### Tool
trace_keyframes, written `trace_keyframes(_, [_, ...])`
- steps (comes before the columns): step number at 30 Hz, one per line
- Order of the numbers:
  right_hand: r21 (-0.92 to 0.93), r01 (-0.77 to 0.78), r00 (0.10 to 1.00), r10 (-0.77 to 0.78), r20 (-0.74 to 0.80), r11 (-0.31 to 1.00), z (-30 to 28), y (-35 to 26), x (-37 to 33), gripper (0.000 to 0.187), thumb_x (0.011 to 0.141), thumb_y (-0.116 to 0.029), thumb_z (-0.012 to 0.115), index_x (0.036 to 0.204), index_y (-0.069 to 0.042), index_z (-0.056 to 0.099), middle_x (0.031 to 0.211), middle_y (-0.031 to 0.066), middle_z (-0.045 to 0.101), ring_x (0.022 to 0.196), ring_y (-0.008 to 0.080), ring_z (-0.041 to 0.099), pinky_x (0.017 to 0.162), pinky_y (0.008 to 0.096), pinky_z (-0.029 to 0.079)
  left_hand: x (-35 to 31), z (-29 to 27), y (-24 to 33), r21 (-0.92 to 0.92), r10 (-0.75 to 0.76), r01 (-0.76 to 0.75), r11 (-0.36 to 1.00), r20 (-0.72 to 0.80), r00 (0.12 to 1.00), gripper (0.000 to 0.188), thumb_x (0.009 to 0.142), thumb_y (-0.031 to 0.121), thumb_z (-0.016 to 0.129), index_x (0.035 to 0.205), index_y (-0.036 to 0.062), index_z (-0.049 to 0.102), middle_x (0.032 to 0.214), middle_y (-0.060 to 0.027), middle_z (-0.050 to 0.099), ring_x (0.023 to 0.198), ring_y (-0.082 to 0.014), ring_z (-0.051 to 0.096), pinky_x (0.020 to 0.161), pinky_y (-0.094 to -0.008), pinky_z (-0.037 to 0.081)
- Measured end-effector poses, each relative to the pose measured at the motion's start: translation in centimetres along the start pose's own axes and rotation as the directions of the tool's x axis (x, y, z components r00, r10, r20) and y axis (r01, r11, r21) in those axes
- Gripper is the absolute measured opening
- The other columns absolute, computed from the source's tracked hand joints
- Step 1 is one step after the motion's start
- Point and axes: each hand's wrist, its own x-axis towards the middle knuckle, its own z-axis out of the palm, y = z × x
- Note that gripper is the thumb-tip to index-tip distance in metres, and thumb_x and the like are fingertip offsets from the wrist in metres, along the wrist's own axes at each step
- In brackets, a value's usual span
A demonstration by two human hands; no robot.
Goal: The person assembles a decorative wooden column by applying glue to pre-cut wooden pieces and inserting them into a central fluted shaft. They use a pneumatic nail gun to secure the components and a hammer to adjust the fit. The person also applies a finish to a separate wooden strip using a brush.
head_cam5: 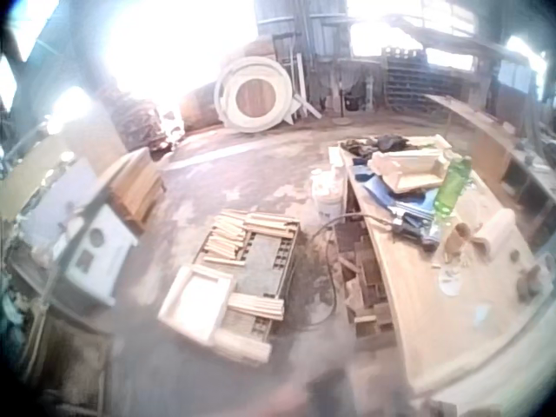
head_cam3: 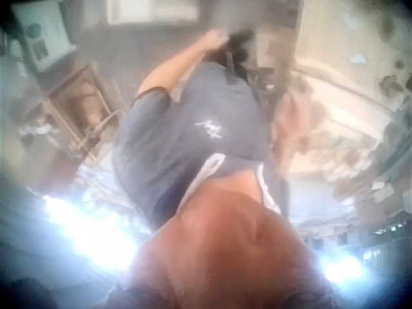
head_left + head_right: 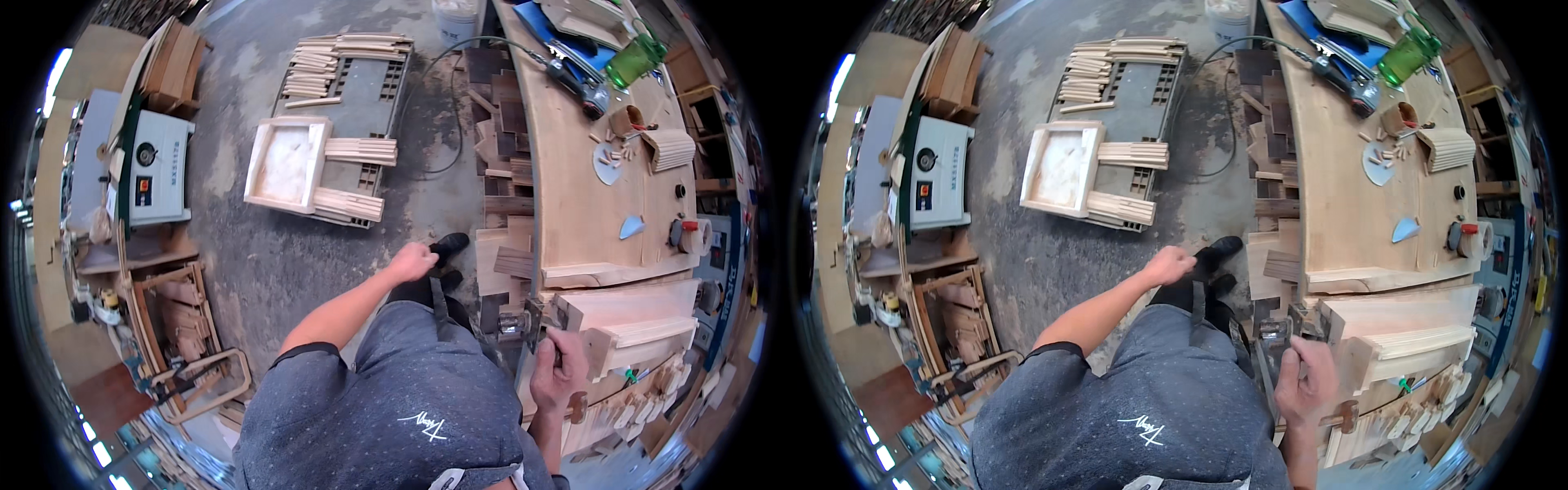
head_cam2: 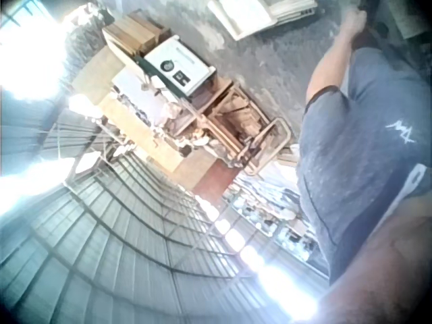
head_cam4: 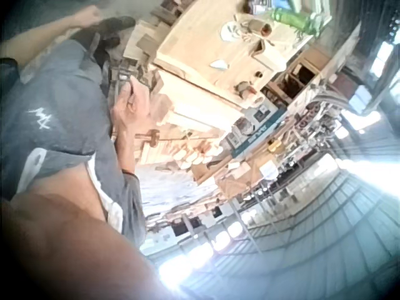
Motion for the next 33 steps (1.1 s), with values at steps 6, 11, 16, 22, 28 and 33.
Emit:
trace_keyframes(6, [0.04,-0.045,0.99,0.04,0.134,0.998,3.0,-0.5,0.6,0.018,0.089,0.005,0.066,0.106,0.002,0.07,0.087,0.0136,0.067,0.076,0.0241,0.066,0.07,0.0316,0.052,-4.2,1.0,-15.4,-0.161,-0.296,0.276,0.948,-0.122,0.947,0.03,0.079,0.028,0.065,0.078,-0.001,0.073,0.081,-0.0235,0.071,0.081,-0.0349,0.072,0.077,-0.0448,0.055])
trace_keyframes(11, [-0.044,-0.052,0.963,0.062,0.262,0.998,6.4,-1.0,-0.1,0.019,0.089,0.005,0.067,0.107,0.002,0.071,0.087,0.013,0.068,0.074,0.0227,0.065,0.07,0.0309,0.052,-3.0,0.4,-24.3,0.098,-0.354,0.379,0.92,-0.205,0.912,0.027,0.08,0.023,0.072,0.096,0.0015,0.075,0.102,-0.0218,0.075,0.102,-0.0375,0.07,0.089,-0.045,0.055])
trace_keyframes(16, [-0.067,-0.252,0.889,0.259,0.378,0.965,13.3,1.2,-0.8,0.017,0.091,0.0,0.068,0.108,0.001,0.071,0.087,0.0129,0.069,0.073,0.02,0.065,0.068,0.0299,0.052,3.3,-1.8,-29.9,0.075,-0.466,0.499,0.863,-0.261,0.845,0.045,0.084,0.021,0.07,0.125,0.0043,0.066,0.126,-0.024,0.066,0.12,-0.0397,0.062,0.104,-0.0453,0.05])
trace_keyframes(22, [-0.061,-0.694,0.588,0.614,0.527,0.717,28.8,6.0,0.3,0.018,0.095,-0.007,0.068,0.111,0.001,0.073,0.09,0.0094,0.071,0.078,0.0138,0.065,0.071,0.0271,0.052,13.8,-5.1,-38.3,0.009,-0.485,0.506,0.863,-0.268,0.832,0.05,0.087,0.024,0.07,0.131,0.0023,0.063,0.135,-0.0249,0.061,0.126,-0.0403,0.059,0.108,-0.0442,0.047])
trace_keyframes(28, [-0.217,-0.765,0.365,0.686,0.629,0.606,47.4,16.5,2.4,0.029,0.099,-0.017,0.065,0.123,-0.001,0.068,0.09,0.0036,0.069,0.078,0.0086,0.062,0.071,0.0265,0.053,22.7,-3.9,-47.3,-0.293,-0.657,0.593,0.75,-0.225,0.72,0.053,0.091,0.025,0.07,0.131,-0.0068,0.06,0.133,-0.0246,0.063,0.115,-0.0368,0.066,0.102,-0.0408,0.051])
trace_keyframes(33, [-0.322,-0.506,0.41,0.551,0.727,0.8,62.7,27.1,6.4,0.029,0.095,-0.023,0.064,0.116,-0.003,0.07,0.099,0.0199,0.074,0.095,0.0328,0.073,0.086,0.04,0.056,27.0,-1.3,-55.2,-0.863,-0.868,0.463,0.202,0.062,0.493,0.052,0.098,0.017,0.063,0.144,-0.0009,0.048,0.127,-0.0164,0.064,0.107,-0.032,0.067,0.098,-0.0452,0.053])
